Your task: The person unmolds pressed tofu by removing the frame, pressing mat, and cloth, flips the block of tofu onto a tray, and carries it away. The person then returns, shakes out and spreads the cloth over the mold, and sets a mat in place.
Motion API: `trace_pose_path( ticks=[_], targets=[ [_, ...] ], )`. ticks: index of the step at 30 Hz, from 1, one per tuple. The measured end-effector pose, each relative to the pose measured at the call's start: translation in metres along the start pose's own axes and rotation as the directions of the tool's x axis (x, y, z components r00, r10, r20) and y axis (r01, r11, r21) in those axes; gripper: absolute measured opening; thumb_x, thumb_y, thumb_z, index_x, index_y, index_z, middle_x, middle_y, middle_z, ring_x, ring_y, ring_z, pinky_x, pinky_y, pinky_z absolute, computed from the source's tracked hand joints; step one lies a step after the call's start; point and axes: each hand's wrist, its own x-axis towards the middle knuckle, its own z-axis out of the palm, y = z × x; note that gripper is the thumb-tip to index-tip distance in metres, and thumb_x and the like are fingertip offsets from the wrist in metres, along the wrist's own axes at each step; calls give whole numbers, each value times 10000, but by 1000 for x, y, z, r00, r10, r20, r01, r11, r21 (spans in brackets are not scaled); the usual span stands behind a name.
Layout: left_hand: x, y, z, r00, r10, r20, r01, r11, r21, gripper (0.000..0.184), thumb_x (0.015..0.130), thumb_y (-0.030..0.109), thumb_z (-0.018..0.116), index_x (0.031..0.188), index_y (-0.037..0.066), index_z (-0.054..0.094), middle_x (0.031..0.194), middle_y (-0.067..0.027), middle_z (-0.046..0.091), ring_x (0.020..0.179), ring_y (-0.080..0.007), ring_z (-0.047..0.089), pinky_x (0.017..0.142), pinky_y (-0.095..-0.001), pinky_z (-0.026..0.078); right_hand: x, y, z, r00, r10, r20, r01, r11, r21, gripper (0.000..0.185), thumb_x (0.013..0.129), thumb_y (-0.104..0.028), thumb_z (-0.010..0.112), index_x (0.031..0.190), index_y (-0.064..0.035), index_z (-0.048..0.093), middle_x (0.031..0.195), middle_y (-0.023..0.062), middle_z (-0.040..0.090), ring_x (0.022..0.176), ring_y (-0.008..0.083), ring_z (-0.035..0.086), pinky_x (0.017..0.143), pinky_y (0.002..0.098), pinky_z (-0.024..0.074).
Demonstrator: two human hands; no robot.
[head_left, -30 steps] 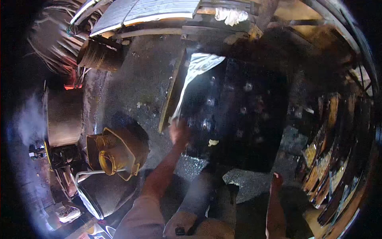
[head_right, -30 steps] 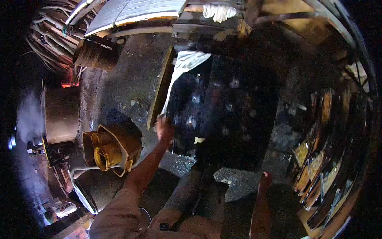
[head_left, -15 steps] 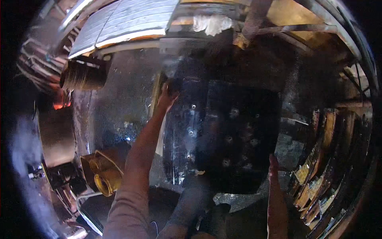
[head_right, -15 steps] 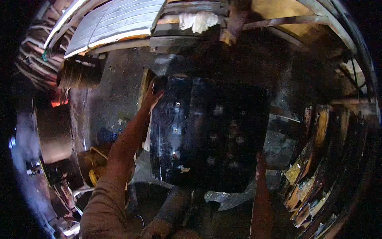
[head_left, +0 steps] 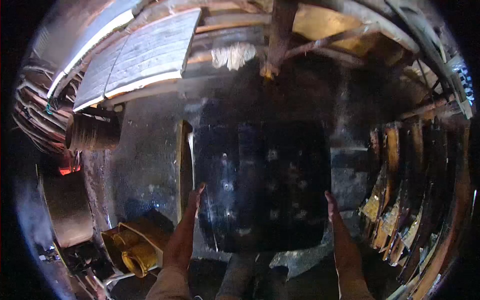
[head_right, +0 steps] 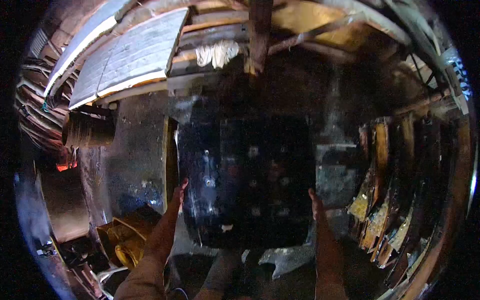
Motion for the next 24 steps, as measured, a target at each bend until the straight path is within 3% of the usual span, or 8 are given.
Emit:
trace_pose_path(
  ticks=[5, 7, 10, 12, 17, 21, 22, 24],
  targets=[
    [-44, 65, -2, 916, -371, -155, 374, 927, -10, 690, 688, 560, 707, 1001, -50, 627, 1088, -158, 614, 993, -290, 566, 817, -460, 429, 0, -9, -4, 991, 133, 31, -135, 984, 114, 796, 855, -653, 348, 1421, -105, 239, 1496, 103, 136, 1357, 294, 191, 1110, 478, 107],
    [-63, 85, -10, 965, -262, 28, 261, 965, 26, 815, 629, 542, 759, 1127, -71, 556, 1189, -180, 554, 1096, -318, 513, 874, -479, 410, 37, -84, 16, 458, 870, -183, -853, 488, 185, 801, 838, -619, 448, 1409, -87, 267, 1489, 105, 172, 1356, 282, 203, 1102, 449, 148],
    [-81, 112, -14, 957, -289, -3, 289, 957, -15, 906, 592, 524, 791, 1208, -67, 488, 1232, -191, 516, 1119, -321, 492, 891, -485, 394, 37, -89, 9, 444, 875, -191, -853, 478, 208, 755, 840, -573, 481, 1379, -71, 316, 1455, 105, 241, 1339, 269, 235, 1096, 437, 163],
    [-41, 55, -24, 979, -180, 96, 192, 971, -143, 899, 591, 507, 797, 1225, -48, 483, 1242, -177, 511, 1130, -316, 485, 929, -485, 360, 44, -117, 9, 441, 874, -203, -846, 481, 230, 709, 841, -528, 513, 1348, -55, 364, 1422, 105, 309, 1322, 256, 268, 1089, 425, 179],
    [-145, 154, -45, 999, -32, -1, 32, 992, -123, 880, 615, 472, 790, 1272, -4, 450, 1236, -138, 523, 1115, -287, 494, 945, -450, 354, 34, -198, 18, 489, 806, -333, -794, 569, 213, 559, 890, -440, 496, 1269, -30, 481, 1341, 105, 451, 1286, 229, 331, 1080, 404, 208],
    [-176, 114, -67, 997, -74, 21, 77, 944, -321, 752, 669, 363, 767, 1268, 30, 456, 1174, -101, 555, 1018, -266, 534, 892, -449, 392, -26, -282, 3, 819, 411, -401, -394, 910, 129, 460, 907, -374, 475, 1193, -22, 554, 1242, 112, 535, 1219, 223, 428, 1057, 396, 273],
    [-228, 136, -69, 999, -33, 6, 33, 909, -416, 693, 691, 335, 753, 1254, 47, 469, 1153, -97, 561, 1002, -264, 542, 868, -445, 409, -48, -312, -3, 955, 86, -284, -77, 996, 43, 401, 907, -336, 472, 1160, -40, 568, 1203, 106, 550, 1173, 224, 463, 1022, 393, 321],
    [-276, 133, -62, 999, 38, 13, -26, 862, -507, 635, 713, 306, 740, 1240, 64, 482, 1133, -93, 566, 985, -263, 549, 844, -441, 425, -87, -360, -21, 892, 306, -332, -214, 934, 286, 387, 815, -251, 595, 1121, -15, 571, 1141, 105, 573, 1114, 213, 497, 958, 342, 383]
  ],
)
